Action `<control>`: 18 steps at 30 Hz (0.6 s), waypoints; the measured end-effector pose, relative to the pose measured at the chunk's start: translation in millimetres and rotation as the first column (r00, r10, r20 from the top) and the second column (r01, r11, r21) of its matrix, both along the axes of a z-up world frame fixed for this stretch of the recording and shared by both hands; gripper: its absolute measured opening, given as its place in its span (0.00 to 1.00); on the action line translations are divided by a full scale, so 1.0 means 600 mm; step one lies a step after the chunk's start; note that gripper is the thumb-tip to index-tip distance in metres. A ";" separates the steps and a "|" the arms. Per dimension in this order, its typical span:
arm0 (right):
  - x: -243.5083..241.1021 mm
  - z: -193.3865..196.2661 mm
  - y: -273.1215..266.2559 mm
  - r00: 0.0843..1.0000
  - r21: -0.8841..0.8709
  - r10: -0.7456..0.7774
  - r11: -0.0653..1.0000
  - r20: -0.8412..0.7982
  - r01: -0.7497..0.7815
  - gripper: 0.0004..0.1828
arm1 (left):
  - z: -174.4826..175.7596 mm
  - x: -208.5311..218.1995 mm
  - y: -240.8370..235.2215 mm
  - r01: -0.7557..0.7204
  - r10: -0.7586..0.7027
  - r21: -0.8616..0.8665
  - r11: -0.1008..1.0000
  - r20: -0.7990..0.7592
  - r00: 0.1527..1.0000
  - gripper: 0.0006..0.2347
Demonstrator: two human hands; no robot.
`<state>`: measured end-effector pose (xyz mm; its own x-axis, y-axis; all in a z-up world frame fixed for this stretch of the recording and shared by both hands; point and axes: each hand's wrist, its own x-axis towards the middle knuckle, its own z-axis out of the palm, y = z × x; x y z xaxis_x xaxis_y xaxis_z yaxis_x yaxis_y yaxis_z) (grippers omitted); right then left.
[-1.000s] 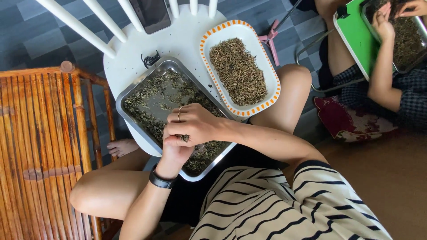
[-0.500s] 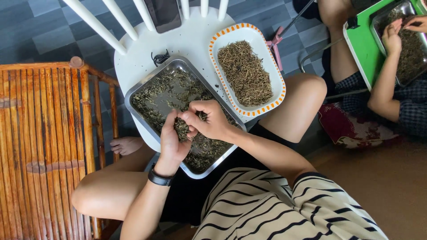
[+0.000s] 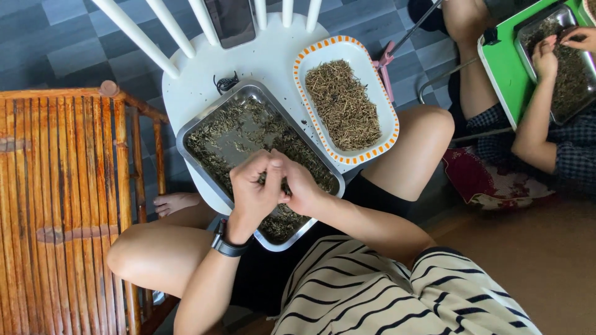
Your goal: The person sits cross-legged on the floor and sorts dried green herbs by hand. They pick up handfuls of herbs from a metal tray, separate them, and transfer the sorted portions into a white bowl with an orange pattern.
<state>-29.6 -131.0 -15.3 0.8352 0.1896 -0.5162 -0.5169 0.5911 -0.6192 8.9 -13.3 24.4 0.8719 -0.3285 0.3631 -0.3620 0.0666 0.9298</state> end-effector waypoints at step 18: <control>0.006 0.022 0.013 0.995 0.413 -0.068 0.910 0.072 0.033 0.23 | 0.006 -0.015 -0.018 -0.230 0.050 0.244 0.942 0.577 0.815 0.21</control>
<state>-26.3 -123.1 -2.2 0.8859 0.3261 -0.3299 -0.4367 0.8263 -0.3558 0.1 -23.9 28.1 0.5933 -0.3864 0.7062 -0.8047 -0.2633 0.5320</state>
